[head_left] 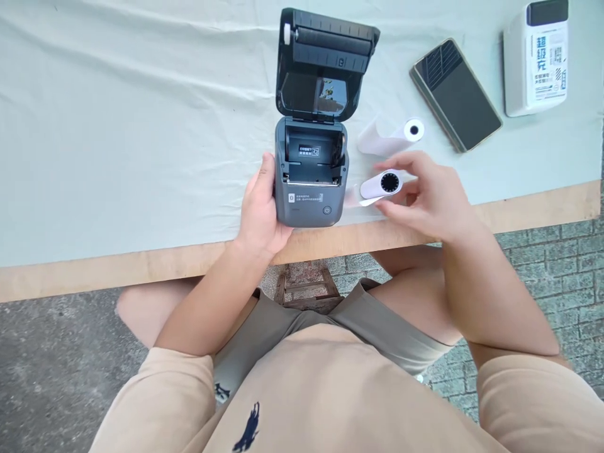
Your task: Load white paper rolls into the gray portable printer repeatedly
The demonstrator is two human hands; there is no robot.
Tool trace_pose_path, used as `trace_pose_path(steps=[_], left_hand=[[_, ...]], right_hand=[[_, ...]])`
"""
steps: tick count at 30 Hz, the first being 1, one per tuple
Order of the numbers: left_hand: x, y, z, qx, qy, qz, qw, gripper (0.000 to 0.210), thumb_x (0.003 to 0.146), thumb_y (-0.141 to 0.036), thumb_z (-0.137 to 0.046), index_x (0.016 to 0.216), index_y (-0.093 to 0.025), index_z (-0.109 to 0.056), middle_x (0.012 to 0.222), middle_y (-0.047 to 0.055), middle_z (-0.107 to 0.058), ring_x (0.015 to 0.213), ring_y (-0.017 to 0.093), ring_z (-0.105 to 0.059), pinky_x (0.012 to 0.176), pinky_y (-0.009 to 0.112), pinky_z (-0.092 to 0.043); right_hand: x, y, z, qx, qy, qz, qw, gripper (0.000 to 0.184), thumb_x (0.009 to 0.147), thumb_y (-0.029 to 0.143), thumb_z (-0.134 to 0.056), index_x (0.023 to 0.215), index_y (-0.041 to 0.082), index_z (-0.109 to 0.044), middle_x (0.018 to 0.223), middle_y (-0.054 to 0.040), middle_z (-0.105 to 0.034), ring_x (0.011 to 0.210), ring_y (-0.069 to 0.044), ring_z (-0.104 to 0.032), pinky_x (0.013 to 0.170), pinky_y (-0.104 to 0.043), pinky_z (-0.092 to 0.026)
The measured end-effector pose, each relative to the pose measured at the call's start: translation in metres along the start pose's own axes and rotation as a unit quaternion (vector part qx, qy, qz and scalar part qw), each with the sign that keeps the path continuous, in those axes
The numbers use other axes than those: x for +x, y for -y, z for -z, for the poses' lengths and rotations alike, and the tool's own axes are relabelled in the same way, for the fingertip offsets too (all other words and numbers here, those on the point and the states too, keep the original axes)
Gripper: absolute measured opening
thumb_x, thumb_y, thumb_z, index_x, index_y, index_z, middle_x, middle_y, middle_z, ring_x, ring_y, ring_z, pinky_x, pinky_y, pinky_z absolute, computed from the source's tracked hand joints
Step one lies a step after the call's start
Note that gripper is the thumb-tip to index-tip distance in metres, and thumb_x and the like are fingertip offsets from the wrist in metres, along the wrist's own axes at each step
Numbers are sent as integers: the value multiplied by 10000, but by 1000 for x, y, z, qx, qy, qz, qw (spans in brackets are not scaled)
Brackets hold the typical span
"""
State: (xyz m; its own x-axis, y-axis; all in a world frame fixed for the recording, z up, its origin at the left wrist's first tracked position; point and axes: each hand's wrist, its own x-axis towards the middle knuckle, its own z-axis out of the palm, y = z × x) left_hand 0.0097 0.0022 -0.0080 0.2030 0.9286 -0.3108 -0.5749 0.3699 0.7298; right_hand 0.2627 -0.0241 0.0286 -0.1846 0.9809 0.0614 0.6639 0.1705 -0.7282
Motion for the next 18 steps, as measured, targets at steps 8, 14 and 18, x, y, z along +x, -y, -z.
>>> trace_pose_path(steps=[8, 14, 18], left_hand=[[2, 0, 0, 14, -8, -6, 1000, 430, 946, -655, -573, 990, -248, -703, 1205, 41, -760, 1368, 303, -599, 1111, 420, -580], [4, 3, 1, 4, -15, -16, 1000, 460, 950, -659, -564, 1008, -224, -702, 1144, 51, -763, 1294, 289, -656, 1072, 426, -605], [4, 3, 1, 6, -14, -15, 1000, 468, 939, -665, -579, 1034, -223, -701, 1113, 63, -766, 1285, 306, -661, 1048, 447, -613]], right_hand=[[27, -18, 9, -20, -169, -20, 985, 396, 712, 281, -764, 1012, 274, -505, 1106, -64, -642, 895, -182, -632, 640, -320, -459], [46, -18, -1, 12, -152, -55, 987, 289, 763, 254, -695, 955, 283, -482, 1018, -29, -641, 902, -182, -623, 799, -367, -514], [47, 7, 15, 135, -219, 12, 966, 328, 789, 402, -735, 1001, 289, -512, 962, -20, -646, 861, -169, -636, 756, -343, -538]])
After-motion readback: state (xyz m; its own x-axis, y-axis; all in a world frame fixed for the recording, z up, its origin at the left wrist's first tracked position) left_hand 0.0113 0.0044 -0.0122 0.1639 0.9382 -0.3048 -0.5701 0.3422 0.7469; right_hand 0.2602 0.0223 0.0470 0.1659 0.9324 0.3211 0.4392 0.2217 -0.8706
